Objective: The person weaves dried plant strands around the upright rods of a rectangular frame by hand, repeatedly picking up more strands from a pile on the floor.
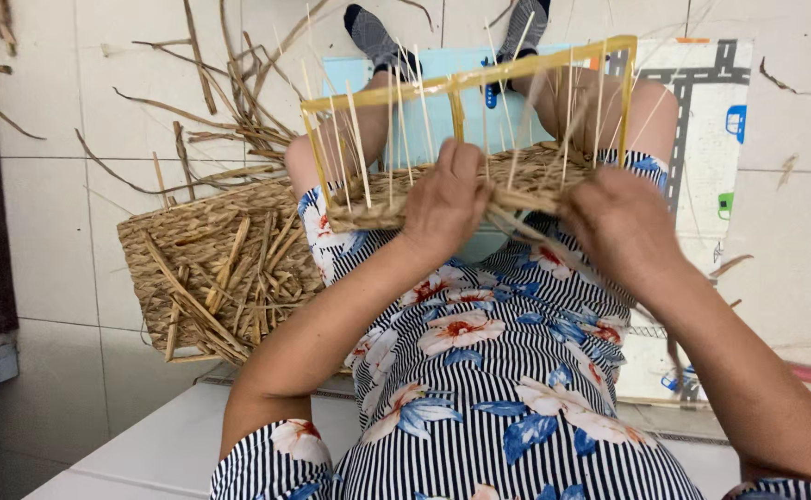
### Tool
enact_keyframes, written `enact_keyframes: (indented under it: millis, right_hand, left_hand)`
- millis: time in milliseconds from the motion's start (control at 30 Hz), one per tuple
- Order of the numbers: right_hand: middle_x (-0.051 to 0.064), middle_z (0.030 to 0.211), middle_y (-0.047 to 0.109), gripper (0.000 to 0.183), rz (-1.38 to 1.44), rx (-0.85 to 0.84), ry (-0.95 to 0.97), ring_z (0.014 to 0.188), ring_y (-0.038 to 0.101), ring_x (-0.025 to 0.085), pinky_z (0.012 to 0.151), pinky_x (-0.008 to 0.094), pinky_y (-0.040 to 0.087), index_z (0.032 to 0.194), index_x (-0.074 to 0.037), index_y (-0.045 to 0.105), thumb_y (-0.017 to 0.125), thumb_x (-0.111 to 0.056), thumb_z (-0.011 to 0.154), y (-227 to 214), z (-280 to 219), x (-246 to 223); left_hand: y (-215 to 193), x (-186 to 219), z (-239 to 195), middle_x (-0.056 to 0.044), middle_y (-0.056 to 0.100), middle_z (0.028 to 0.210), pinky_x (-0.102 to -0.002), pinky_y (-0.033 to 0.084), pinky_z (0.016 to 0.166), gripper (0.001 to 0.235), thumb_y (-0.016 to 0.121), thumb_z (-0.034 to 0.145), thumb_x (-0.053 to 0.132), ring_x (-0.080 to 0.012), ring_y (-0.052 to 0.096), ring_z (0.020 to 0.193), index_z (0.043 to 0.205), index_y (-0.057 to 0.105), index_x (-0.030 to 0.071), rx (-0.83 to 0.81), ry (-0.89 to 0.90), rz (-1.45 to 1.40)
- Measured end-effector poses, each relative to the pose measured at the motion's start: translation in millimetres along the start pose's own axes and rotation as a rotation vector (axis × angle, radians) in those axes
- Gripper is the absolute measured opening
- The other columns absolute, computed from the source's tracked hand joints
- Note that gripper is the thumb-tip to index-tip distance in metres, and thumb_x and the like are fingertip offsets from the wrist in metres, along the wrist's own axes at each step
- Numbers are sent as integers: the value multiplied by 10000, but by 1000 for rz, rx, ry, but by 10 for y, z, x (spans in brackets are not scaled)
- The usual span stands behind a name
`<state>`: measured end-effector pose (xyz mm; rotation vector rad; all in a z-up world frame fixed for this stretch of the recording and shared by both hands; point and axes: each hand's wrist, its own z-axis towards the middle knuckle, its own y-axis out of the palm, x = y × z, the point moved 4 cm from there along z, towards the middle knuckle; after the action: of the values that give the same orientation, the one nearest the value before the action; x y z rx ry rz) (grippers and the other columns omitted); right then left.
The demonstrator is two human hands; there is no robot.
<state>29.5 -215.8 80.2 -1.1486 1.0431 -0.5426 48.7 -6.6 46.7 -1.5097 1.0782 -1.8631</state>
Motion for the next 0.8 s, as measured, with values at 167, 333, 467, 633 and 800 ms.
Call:
enact_keyframes:
  millis: [167,333,467,633,800]
  right_hand:
    - [137,870,702,190,124,131,-40,778,673,304,686,422,532,960,-40,723,749,-224,921,-150,-82,-246]
    - [113,734,722,183,111,-172,-24,672,706,318,620,439,539,825,-75,730,738,-255,861,68,102,-369]
    - [81,852,707,80,-153,-148,-18,697,689,265,613,417,543,929,-101,717,698,-178,918,-95,162,-292]
    - [56,1083,679,189,-279,316,-257,953,672,264,825,428,535,1018,-96,729,735,-141,835,-382,284,-448]
    - [119,1054,674,96,-14,330,-229,945,661,296,799,424,531,985,-34,720,735,-79,902,-145,49,-468]
  left_hand:
    - [-16,99,-5,-120,675,1073,-377,569,708,211,671,922,72,-258,687,926,1118,595,61,153,434,119]
    - [-105,44,174,-71,753,1009,-437,566,742,137,687,923,99,-283,713,930,1060,688,97,-176,236,-109]
    - [-112,62,264,-85,751,984,-423,557,798,214,714,861,214,-272,722,903,1041,733,100,-466,183,-261]
    - [76,67,249,-76,739,967,-430,547,818,169,675,932,243,-273,719,902,1021,725,107,-376,48,-154]
    - [137,3,52,-131,689,917,-481,529,749,139,633,992,177,-322,678,856,1073,624,64,-107,165,-213]
